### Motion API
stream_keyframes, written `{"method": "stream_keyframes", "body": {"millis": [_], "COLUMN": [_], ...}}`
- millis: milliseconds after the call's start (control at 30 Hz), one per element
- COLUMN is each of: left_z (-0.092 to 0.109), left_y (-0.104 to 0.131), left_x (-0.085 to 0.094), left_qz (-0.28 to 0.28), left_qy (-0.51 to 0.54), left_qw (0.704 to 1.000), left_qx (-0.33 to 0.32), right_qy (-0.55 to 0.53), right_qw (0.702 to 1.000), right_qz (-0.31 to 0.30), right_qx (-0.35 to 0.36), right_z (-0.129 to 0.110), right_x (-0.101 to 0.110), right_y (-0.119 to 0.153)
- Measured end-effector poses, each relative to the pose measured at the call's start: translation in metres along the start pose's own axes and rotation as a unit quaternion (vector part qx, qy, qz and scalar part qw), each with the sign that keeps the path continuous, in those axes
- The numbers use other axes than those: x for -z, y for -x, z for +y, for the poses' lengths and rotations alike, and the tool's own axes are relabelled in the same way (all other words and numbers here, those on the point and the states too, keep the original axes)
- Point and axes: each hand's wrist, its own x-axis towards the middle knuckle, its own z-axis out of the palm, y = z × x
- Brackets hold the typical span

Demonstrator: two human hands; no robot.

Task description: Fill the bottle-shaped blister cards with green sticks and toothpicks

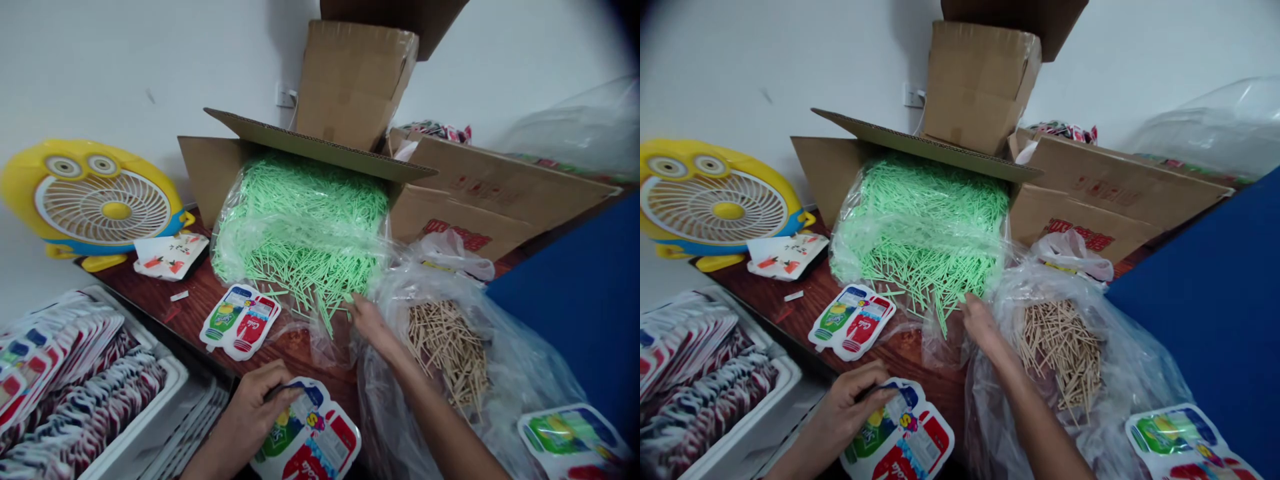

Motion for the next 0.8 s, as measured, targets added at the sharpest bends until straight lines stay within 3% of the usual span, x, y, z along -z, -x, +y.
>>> {"method": "stream_keyframes", "body": {"millis": [167, 333, 567, 800], "left_z": [-0.006, -0.011, -0.016, -0.018], "left_y": [-0.002, -0.002, -0.003, -0.002], "left_x": [0.001, 0.004, 0.003, 0.001], "left_qz": [-0.009, -0.008, -0.002, -0.002], "left_qy": [0.000, 0.002, 0.017, 0.028], "left_qw": [1.000, 1.000, 1.000, 0.999], "left_qx": [0.016, 0.019, 0.023, 0.027], "right_qy": [0.158, 0.180, -0.032, -0.299], "right_qw": [0.985, 0.981, 0.999, 0.951], "right_qz": [-0.064, -0.068, -0.033, 0.059], "right_qx": [0.030, 0.030, -0.014, -0.045], "right_z": [-0.002, 0.000, 0.014, 0.012], "right_x": [-0.015, -0.018, -0.016, -0.040], "right_y": [-0.001, -0.004, -0.010, 0.017]}}
